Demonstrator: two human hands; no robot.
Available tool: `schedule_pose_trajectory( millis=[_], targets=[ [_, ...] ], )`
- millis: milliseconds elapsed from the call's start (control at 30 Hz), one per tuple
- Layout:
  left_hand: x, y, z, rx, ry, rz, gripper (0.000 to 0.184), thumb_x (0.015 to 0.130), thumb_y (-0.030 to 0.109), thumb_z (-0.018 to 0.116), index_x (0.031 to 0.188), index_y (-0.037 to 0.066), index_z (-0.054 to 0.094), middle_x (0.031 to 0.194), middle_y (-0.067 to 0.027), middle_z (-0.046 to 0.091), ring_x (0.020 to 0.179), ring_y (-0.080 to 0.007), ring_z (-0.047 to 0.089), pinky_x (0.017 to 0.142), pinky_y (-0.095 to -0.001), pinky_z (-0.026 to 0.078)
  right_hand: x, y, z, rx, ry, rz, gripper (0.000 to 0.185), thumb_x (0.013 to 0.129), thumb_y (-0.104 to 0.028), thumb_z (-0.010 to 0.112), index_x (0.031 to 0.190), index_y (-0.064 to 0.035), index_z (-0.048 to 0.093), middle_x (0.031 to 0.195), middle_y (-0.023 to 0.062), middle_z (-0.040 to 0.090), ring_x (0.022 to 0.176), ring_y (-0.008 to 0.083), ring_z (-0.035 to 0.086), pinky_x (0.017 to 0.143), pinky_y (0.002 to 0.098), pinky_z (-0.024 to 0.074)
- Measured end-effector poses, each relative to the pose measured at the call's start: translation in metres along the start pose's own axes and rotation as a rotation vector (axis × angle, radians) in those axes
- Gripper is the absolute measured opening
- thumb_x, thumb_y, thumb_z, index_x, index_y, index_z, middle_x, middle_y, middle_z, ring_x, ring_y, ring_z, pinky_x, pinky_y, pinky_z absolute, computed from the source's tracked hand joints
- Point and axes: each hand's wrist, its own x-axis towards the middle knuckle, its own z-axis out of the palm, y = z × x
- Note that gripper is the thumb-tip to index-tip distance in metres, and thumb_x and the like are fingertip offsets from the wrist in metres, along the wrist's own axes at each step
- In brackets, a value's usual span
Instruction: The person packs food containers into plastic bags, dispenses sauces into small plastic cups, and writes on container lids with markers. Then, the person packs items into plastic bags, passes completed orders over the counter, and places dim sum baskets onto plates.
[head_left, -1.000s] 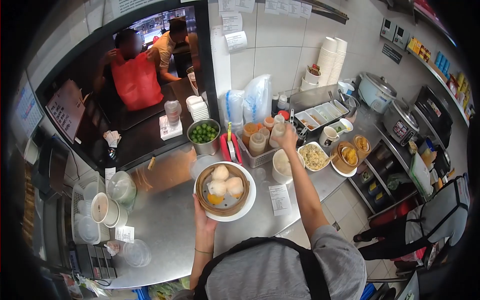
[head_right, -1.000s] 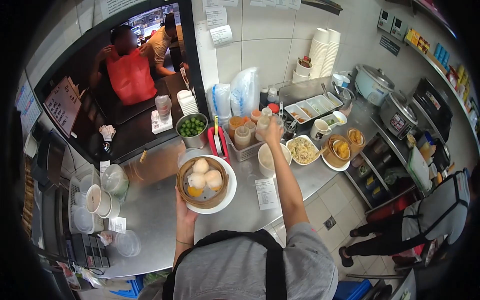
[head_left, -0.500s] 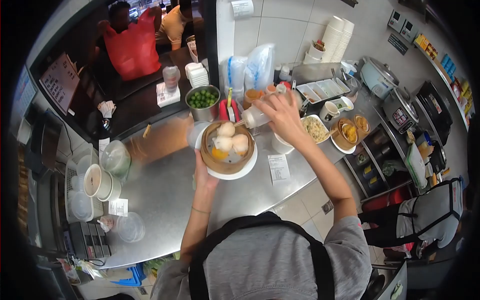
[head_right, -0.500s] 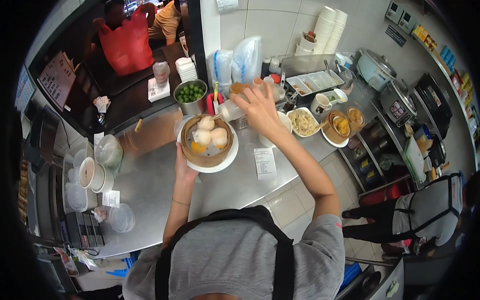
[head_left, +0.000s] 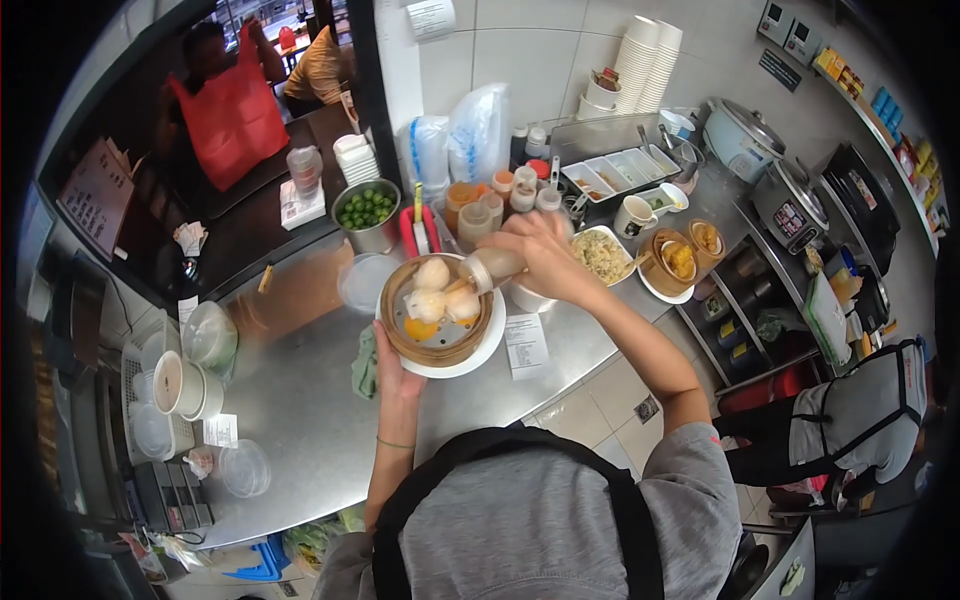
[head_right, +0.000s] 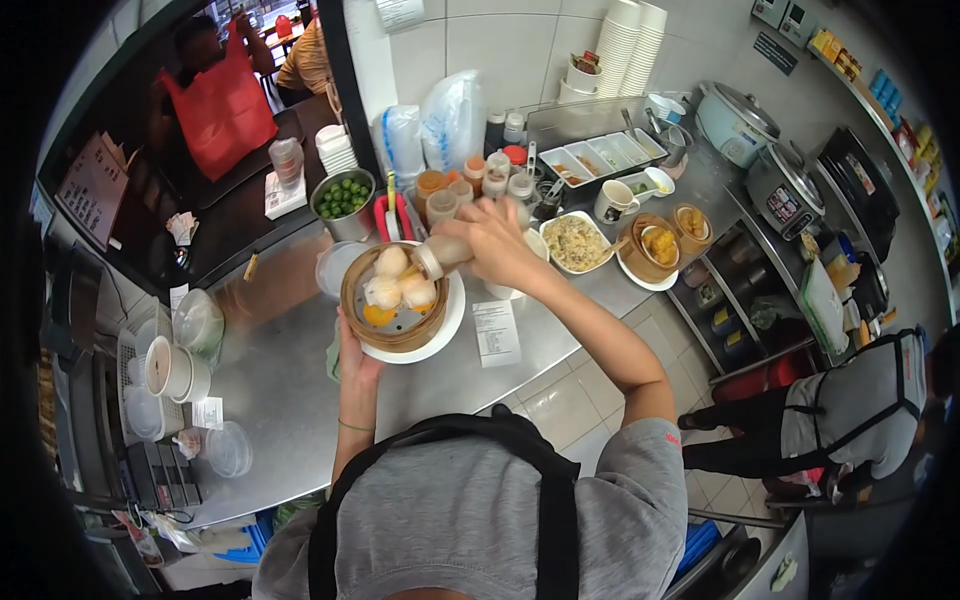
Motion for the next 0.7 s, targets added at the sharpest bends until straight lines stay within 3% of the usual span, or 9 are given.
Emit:
schedule_pose_trajectory(
  millis=[67, 133, 267, 367, 400, 467, 500, 600, 700],
  targets=[
    [0.006, -0.007, 0.009, -0.037, -0.018, -0.009, 0.054, 0.093, 0.046, 0.034, 0.131, 0.007, 0.037, 0.134, -0.0112, 0.04, 0.122, -0.0269, 0.04, 0.101, -0.0426, 0.035, 0.001, 0.028, 0.009, 0.461, -0.121, 0.12, 0.059, 0.053, -0.009, 0.076, 0.109, -0.0109, 0.057, 0.103, 0.011, 0.055, 0.101, 0.0282, 0.052, 0.093, 0.0422, 0.0366],
    [0.012, -0.015, 0.017, -0.065, -0.046, -0.032, 0.052, 0.093, 0.044, 0.036, 0.13, 0.006, 0.038, 0.132, -0.0112, 0.042, 0.121, -0.0267, 0.041, 0.101, -0.0425, 0.036, 0.01, 0.065, 0.031, 0.826, 0.05, 0.095, 0.061, 0.053, -0.007, 0.076, 0.11, -0.0035, 0.053, 0.103, 0.013, 0.054, 0.099, 0.0307, 0.053, 0.089, 0.0361, 0.0411],
    [0.011, -0.025, 0.035, 0.013, -0.128, -0.027, 0.048, 0.092, 0.037, 0.043, 0.127, 0.005, 0.041, 0.129, -0.0109, 0.045, 0.118, -0.0255, 0.044, 0.099, -0.042, 0.038, 0.036, 0.117, 0.073, 0.505, 0.435, 0.074, 0.065, 0.055, -0.006, 0.075, 0.113, -0.0055, 0.046, 0.103, 0.0149, 0.048, 0.103, 0.0324, 0.048, 0.09, 0.0396, 0.0393],
    [-0.002, -0.026, 0.043, 0.055, -0.062, 0.034, 0.045, 0.091, 0.033, 0.046, 0.125, 0.004, 0.043, 0.128, -0.0109, 0.047, 0.115, -0.0247, 0.047, 0.098, -0.0418, 0.039, 0.04, 0.147, 0.121, 0.571, 0.514, 0.186, 0.07, 0.057, -0.007, 0.075, 0.118, -0.006, 0.042, 0.109, 0.0197, 0.05, 0.107, 0.0351, 0.049, 0.091, 0.0402, 0.0398],
    [-0.013, -0.029, 0.047, 0.236, -0.149, 0.155, 0.044, 0.091, 0.032, 0.046, 0.125, 0.004, 0.043, 0.128, -0.0114, 0.047, 0.115, -0.0253, 0.047, 0.098, -0.0425, 0.04, 0.037, 0.149, 0.129, 0.627, 0.563, 0.19, 0.068, 0.059, -0.008, 0.075, 0.119, -0.0063, 0.041, 0.11, 0.0215, 0.053, 0.106, 0.0367, 0.051, 0.089, 0.0405, 0.0415],
    [-0.023, -0.028, 0.04, 0.27, -0.089, 0.201, 0.044, 0.092, 0.03, 0.045, 0.126, 0.003, 0.042, 0.127, -0.0127, 0.047, 0.115, -0.0267, 0.047, 0.097, -0.0438, 0.041, 0.03, 0.157, 0.155, 0.678, 0.387, 0.479, 0.066, 0.06, -0.011, 0.076, 0.115, -0.004, 0.041, 0.102, 0.0244, 0.057, 0.099, 0.041, 0.055, 0.084, 0.0434, 0.0444],
    [-0.025, -0.022, 0.032, 0.128, 0.07, 0.123, 0.044, 0.092, 0.029, 0.044, 0.127, 0.003, 0.041, 0.128, -0.0134, 0.046, 0.116, -0.0276, 0.046, 0.096, -0.0444, 0.041, 0.026, 0.157, 0.157, 0.575, 0.194, 0.609, 0.066, 0.06, -0.013, 0.077, 0.114, -0.0016, 0.041, 0.101, 0.0271, 0.058, 0.097, 0.0416, 0.056, 0.083, 0.0443, 0.0452],
    [-0.042, -0.019, 0.036, 0.127, 0.267, 0.209, 0.044, 0.093, 0.029, 0.042, 0.128, 0.003, 0.039, 0.129, -0.0152, 0.044, 0.116, -0.0296, 0.045, 0.097, -0.0463, 0.041, 0.014, 0.172, 0.166, 0.636, 0.093, 0.505, 0.057, 0.062, -0.013, 0.077, 0.109, 0.0003, 0.049, 0.106, 0.0243, 0.056, 0.098, 0.0405, 0.055, 0.085, 0.0407, 0.0458],
    [-0.057, -0.017, 0.04, 0.053, 0.366, 0.247, 0.045, 0.093, 0.029, 0.041, 0.129, 0.002, 0.037, 0.13, -0.0172, 0.042, 0.117, -0.0321, 0.044, 0.097, -0.0495, 0.04, -0.03, 0.18, 0.15, 0.627, 0.542, 0.426, 0.048, 0.066, -0.011, 0.073, 0.108, 0.0003, 0.052, 0.11, 0.0209, 0.054, 0.103, 0.0375, 0.052, 0.089, 0.039, 0.0422]
  ],
)
